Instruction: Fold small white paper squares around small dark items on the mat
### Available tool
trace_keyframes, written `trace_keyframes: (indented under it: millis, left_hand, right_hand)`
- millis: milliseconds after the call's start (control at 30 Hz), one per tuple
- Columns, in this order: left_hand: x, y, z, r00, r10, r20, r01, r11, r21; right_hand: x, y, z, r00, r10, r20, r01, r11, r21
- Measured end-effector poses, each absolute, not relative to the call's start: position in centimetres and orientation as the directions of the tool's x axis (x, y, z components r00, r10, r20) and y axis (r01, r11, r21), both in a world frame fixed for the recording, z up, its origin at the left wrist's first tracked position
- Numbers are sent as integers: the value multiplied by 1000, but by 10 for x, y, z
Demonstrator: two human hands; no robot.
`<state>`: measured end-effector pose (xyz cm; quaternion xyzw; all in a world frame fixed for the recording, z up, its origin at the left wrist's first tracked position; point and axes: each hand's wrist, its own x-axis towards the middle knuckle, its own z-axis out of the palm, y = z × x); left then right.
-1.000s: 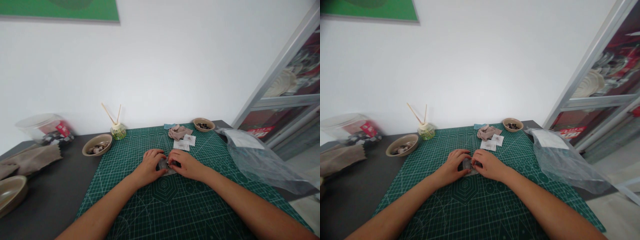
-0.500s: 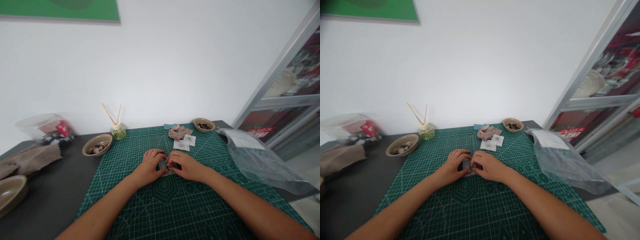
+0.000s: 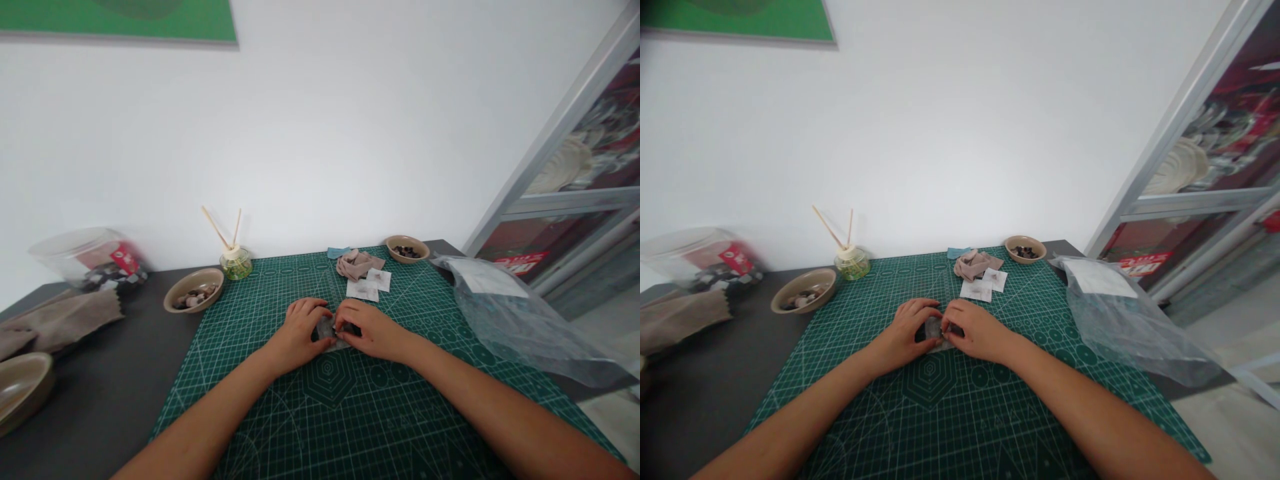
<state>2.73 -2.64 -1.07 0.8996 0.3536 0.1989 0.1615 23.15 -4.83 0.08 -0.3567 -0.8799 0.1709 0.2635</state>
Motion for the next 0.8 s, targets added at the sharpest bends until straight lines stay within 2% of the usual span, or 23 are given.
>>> trace_keyframes:
  millis: [200, 800]
  left_hand:
    - [28, -27, -10, 670, 705, 233, 578, -692, 433]
    - [28, -26, -10, 670, 707, 227, 581, -690, 432]
  right_hand:
    - [232, -49, 1, -642, 688, 337, 504, 711, -491]
    - [234, -48, 0, -619, 713, 330, 536, 691, -486]
